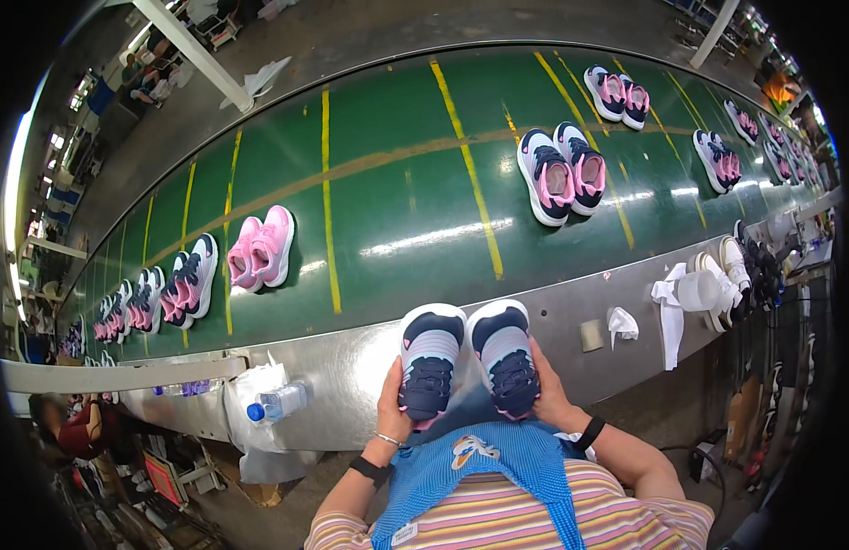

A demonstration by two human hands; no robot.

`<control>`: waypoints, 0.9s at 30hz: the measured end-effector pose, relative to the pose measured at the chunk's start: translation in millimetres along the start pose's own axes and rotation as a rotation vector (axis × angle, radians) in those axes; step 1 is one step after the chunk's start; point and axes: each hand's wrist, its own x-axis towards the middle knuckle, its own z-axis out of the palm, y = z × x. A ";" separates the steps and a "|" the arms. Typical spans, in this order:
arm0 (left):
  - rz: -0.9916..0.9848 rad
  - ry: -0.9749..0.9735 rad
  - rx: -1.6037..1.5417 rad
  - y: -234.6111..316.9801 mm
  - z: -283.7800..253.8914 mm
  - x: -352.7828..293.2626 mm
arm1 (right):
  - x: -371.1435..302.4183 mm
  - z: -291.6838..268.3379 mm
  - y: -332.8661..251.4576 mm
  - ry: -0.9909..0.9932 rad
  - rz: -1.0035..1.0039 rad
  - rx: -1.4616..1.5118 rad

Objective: The recorder is inspecting and cleaning pairs of sneakers on a conveyor belt in a factory.

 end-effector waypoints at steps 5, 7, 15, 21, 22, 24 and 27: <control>0.273 0.114 0.333 16.3 -22.8 4.4 | -7.5 -14.0 14.5 0.100 -0.116 -0.073; 0.328 0.116 0.407 15.2 -32.8 3.3 | -12.1 -18.2 21.4 0.102 -0.093 -0.029; 0.442 0.145 0.516 20.7 -45.8 -1.4 | -13.3 -34.0 2.2 0.120 -0.217 -0.297; 0.387 0.055 0.423 28.1 -56.1 -0.2 | -14.1 -36.9 -5.5 0.059 -0.161 -0.171; 0.386 0.060 0.425 31.6 -56.6 1.3 | -12.2 -38.0 -13.0 -0.015 -0.103 -0.082; -0.224 -0.173 -0.301 39.5 -56.4 0.6 | -10.3 -34.1 -18.7 -0.085 -0.029 0.064; -0.253 -0.223 -0.464 -9.5 -46.2 3.5 | -1.8 -26.4 -36.2 -0.167 0.109 0.281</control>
